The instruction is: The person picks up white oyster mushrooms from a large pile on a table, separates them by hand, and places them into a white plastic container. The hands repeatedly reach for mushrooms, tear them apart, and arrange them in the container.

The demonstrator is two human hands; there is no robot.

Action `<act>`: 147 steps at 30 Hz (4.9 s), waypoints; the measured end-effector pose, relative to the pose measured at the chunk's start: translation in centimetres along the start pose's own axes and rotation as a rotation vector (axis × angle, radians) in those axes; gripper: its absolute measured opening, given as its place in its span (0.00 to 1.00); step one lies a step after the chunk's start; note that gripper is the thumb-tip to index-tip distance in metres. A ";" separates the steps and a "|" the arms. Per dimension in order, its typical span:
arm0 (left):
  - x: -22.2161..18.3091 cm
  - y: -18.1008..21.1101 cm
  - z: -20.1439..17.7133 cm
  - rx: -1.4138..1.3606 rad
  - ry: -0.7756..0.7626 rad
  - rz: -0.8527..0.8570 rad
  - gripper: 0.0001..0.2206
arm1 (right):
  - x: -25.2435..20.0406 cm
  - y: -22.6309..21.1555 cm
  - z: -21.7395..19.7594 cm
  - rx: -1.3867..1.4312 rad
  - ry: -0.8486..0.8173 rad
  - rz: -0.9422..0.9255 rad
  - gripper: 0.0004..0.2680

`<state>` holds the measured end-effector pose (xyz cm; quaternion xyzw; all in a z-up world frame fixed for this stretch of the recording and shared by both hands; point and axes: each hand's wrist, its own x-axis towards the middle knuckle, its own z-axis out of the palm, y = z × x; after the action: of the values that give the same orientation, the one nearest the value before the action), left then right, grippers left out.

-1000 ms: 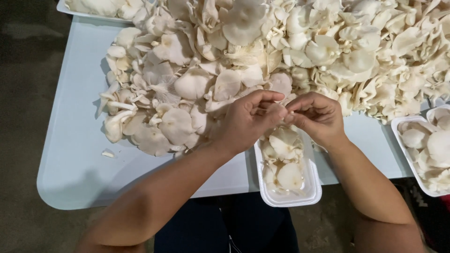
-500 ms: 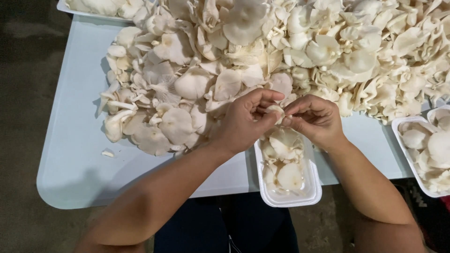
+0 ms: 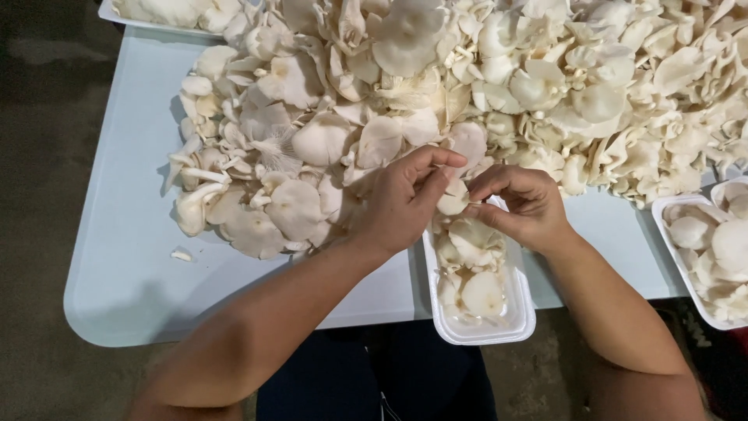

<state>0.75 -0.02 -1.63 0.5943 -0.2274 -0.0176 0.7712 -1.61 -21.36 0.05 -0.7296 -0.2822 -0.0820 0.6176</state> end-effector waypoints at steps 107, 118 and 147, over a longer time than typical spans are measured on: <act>-0.3 2.9 -0.1 0.643 -0.420 0.000 0.19 | -27.7 -3.2 -8.5 0.236 1.280 0.445 0.13; -0.5 2.3 -0.6 0.614 -0.413 0.149 0.16 | -27.4 0.8 -1.1 0.146 1.310 0.450 0.17; -0.5 1.6 0.0 0.675 -0.452 0.024 0.17 | 5.3 -4.7 -8.4 -1.019 0.458 -0.129 0.14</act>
<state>-0.07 0.59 -0.26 0.7926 -0.3913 -0.0631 0.4633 2.30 -27.27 8.48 -0.8804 -0.1099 -0.4019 0.2264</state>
